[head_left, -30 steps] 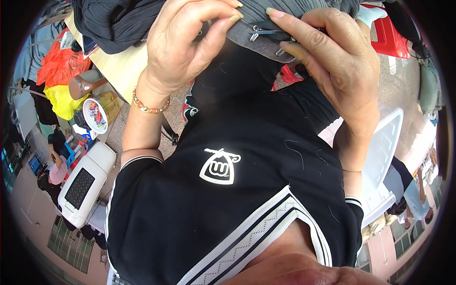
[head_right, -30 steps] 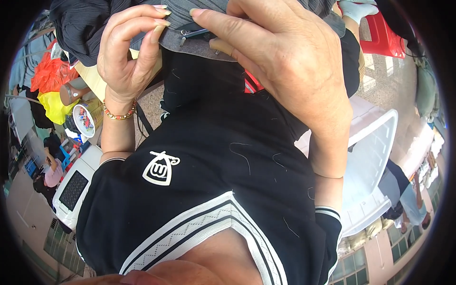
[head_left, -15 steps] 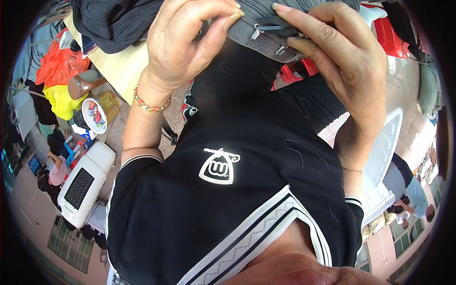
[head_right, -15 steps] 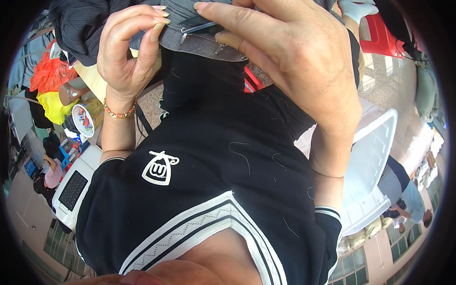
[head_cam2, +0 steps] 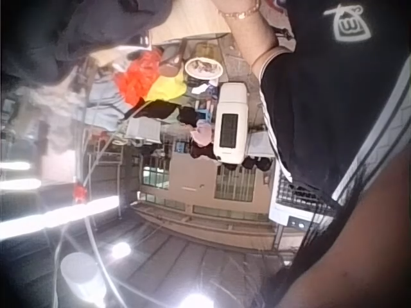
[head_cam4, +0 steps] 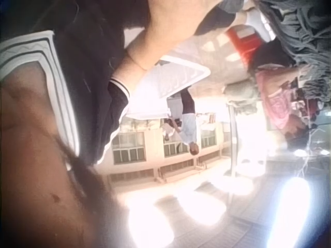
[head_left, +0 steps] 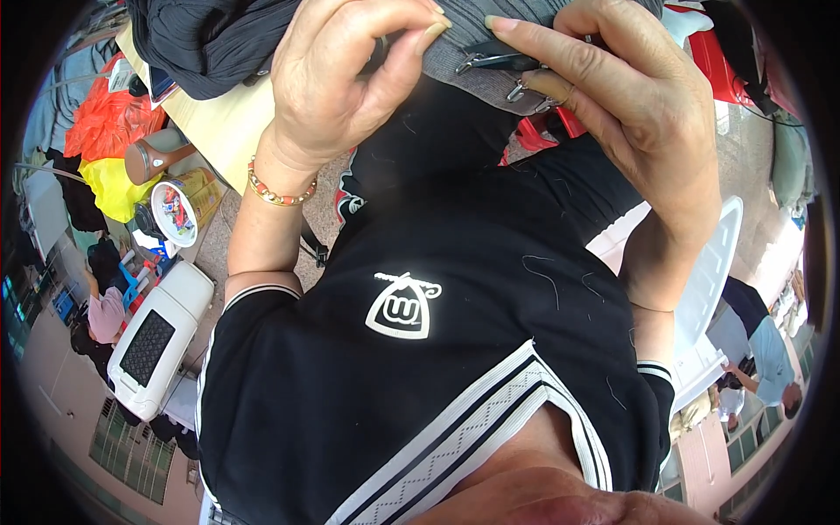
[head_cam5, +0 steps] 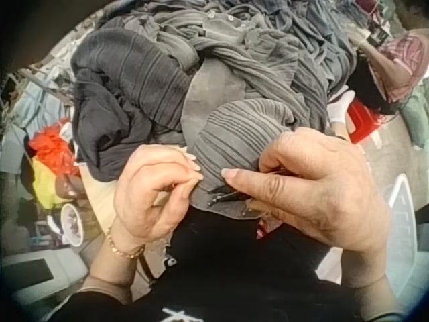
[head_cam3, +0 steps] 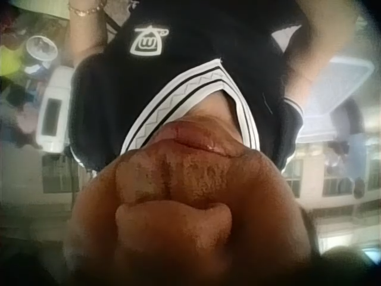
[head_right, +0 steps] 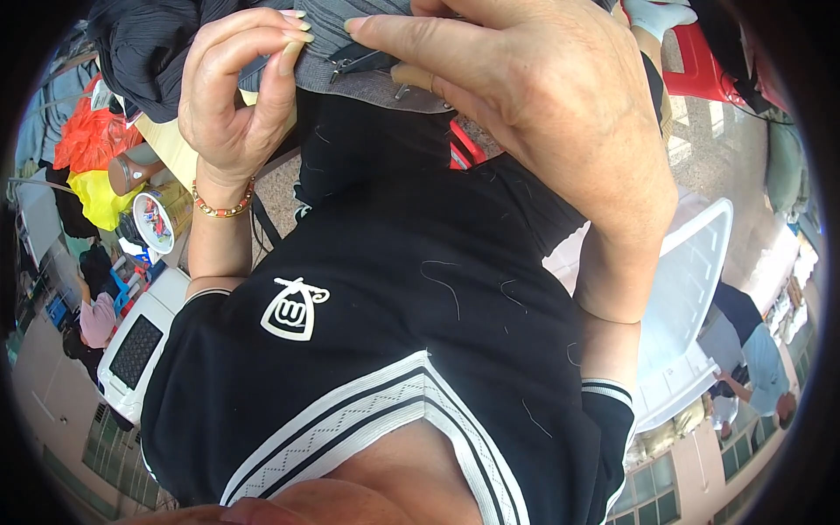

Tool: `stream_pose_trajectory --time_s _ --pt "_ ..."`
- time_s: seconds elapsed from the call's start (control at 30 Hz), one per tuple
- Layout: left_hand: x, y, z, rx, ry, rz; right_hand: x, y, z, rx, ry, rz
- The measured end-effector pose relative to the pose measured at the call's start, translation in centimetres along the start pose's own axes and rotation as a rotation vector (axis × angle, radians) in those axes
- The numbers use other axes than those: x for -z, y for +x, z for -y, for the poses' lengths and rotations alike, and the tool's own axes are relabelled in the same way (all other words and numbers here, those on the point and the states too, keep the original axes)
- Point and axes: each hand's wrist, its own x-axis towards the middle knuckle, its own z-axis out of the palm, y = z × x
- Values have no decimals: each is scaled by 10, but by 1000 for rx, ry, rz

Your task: Inspecting fabric pieces for quality, trimming excess threads with scissors, and recording production data in a logbook.

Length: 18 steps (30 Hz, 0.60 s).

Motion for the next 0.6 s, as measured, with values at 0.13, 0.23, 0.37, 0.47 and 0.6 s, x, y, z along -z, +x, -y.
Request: stream_pose_trajectory --time_s 0.13,0.23,0.37,0.47,0.6 --pt "1 55 -50 367 295 338 10 7 6 -215 104 93" --pt "17 65 -68 658 631 746 9 8 6 -143 79 80" --pt "22 53 -71 656 568 626 0 3 -8 67 -47 -5" --pt "29 43 -72 765 462 498 -5 -5 -19 134 129 27" --pt "34 33 -73 911 300 302 -3 -3 -21 156 178 56"
